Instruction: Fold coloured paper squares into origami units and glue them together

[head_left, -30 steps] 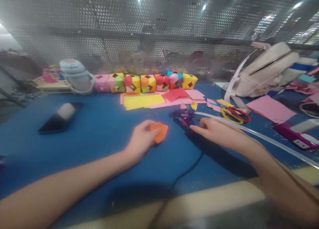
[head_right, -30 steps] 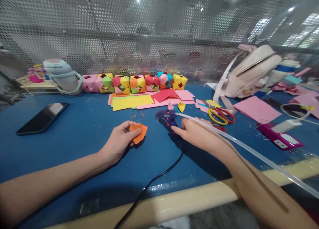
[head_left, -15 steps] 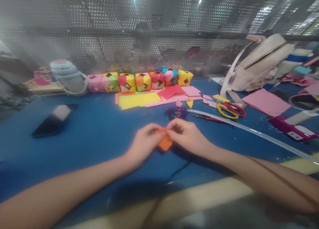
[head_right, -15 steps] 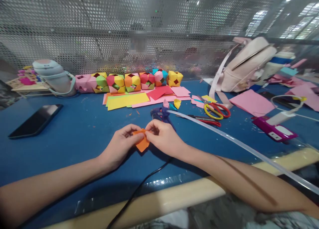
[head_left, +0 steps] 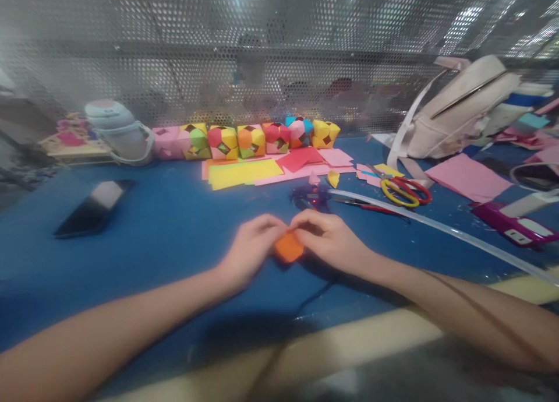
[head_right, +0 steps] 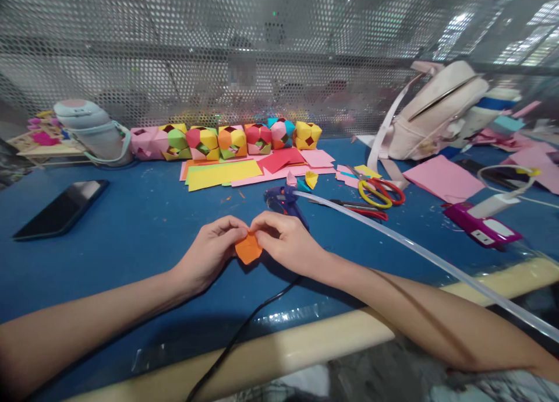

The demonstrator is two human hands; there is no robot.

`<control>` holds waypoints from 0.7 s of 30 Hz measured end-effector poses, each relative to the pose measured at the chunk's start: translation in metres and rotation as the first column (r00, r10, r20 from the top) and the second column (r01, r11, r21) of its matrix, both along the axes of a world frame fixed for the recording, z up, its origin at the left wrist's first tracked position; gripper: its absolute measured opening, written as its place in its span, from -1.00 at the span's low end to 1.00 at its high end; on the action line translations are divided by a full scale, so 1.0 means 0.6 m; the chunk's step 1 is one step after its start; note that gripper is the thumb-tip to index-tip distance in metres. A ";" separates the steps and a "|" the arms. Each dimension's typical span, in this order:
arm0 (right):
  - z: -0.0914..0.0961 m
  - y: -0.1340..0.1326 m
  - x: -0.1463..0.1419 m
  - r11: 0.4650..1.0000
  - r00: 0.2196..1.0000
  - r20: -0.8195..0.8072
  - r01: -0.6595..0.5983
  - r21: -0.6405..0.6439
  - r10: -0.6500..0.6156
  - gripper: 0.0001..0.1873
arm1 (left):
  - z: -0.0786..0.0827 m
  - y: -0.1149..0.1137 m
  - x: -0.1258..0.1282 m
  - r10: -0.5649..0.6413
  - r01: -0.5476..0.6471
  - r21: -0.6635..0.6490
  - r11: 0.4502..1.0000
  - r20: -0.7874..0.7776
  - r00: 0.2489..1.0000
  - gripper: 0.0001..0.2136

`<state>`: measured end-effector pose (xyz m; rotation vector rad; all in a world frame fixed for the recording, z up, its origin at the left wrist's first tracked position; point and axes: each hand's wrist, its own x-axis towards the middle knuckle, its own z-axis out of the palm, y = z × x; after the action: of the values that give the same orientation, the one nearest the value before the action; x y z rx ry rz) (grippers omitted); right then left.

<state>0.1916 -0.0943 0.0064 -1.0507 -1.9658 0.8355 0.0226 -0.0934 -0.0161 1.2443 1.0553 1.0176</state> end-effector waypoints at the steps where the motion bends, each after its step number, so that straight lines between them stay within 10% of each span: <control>1: -0.001 0.000 0.001 0.999 1.000 0.020 -0.003 0.035 0.002 -0.85 | 0.000 0.000 0.000 -0.001 0.001 -0.004 1.000 0.000 1.000 -0.87; 10: -0.009 0.002 0.008 0.950 0.996 0.091 -0.041 0.310 0.013 -0.79 | 0.002 0.000 0.001 -0.038 0.038 0.014 0.999 -0.018 0.999 -0.84; 21: 0.000 0.000 0.002 0.999 0.995 0.096 0.035 0.005 -0.035 -0.88 | 0.009 0.000 -0.001 0.084 -0.048 0.156 0.987 -0.230 0.970 -0.91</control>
<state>0.1931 -0.0944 0.0063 -1.1389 -2.0220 0.7748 0.0222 -0.0934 -0.0108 1.4886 1.2279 1.0322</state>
